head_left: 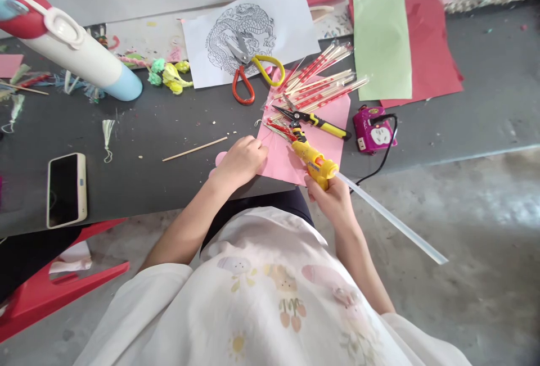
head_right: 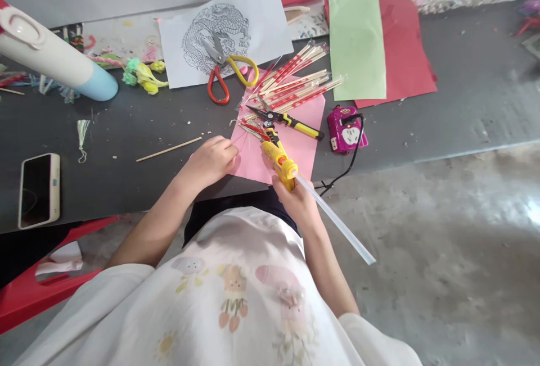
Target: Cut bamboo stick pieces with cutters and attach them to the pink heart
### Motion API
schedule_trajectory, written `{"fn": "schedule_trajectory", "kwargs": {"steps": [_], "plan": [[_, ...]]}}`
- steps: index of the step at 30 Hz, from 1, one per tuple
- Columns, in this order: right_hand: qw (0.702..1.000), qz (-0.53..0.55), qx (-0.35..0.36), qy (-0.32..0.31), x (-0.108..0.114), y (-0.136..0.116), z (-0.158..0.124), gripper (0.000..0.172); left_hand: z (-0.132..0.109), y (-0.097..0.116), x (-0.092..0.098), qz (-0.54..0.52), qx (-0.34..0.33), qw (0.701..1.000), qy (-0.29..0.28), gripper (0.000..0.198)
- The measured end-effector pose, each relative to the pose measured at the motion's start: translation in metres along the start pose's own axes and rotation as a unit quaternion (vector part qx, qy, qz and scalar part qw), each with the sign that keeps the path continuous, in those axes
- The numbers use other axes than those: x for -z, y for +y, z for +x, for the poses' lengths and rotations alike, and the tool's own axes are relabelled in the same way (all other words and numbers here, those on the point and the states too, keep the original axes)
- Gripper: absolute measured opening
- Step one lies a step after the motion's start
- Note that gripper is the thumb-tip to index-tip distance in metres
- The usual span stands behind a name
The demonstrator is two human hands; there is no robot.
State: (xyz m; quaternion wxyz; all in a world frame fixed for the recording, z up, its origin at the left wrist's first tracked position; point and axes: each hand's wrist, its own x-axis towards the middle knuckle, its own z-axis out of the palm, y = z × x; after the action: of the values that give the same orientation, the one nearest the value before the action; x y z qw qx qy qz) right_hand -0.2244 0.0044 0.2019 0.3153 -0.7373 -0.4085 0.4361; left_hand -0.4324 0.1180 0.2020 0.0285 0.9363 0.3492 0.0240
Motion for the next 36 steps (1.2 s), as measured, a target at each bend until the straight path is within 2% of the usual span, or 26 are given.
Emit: {"fn": "schedule_trajectory", "kwargs": {"steps": [10, 22, 30, 36], "plan": [[1.0, -0.004, 0.004, 0.003, 0.0008, -0.0016, -0.0001, 0.029, 0.0051, -0.0041, 0.0002, -0.005, -0.022, 1.0, -0.013, 0.025], [1.0, -0.013, 0.012, 0.001, -0.0004, 0.0047, 0.0016, 0.031, 0.0012, -0.0059, 0.0007, -0.107, 0.035, 0.994, 0.011, 0.022], [1.0, -0.013, 0.014, -0.007, -0.0011, 0.0049, 0.0011, 0.031, 0.0005, -0.0027, -0.0018, -0.121, 0.022, 0.992, 0.02, 0.024], [1.0, -0.014, 0.02, -0.014, -0.0013, 0.0049, 0.0, 0.032, -0.0009, -0.0019, -0.0073, -0.125, 0.052, 0.991, 0.017, 0.023]]}}
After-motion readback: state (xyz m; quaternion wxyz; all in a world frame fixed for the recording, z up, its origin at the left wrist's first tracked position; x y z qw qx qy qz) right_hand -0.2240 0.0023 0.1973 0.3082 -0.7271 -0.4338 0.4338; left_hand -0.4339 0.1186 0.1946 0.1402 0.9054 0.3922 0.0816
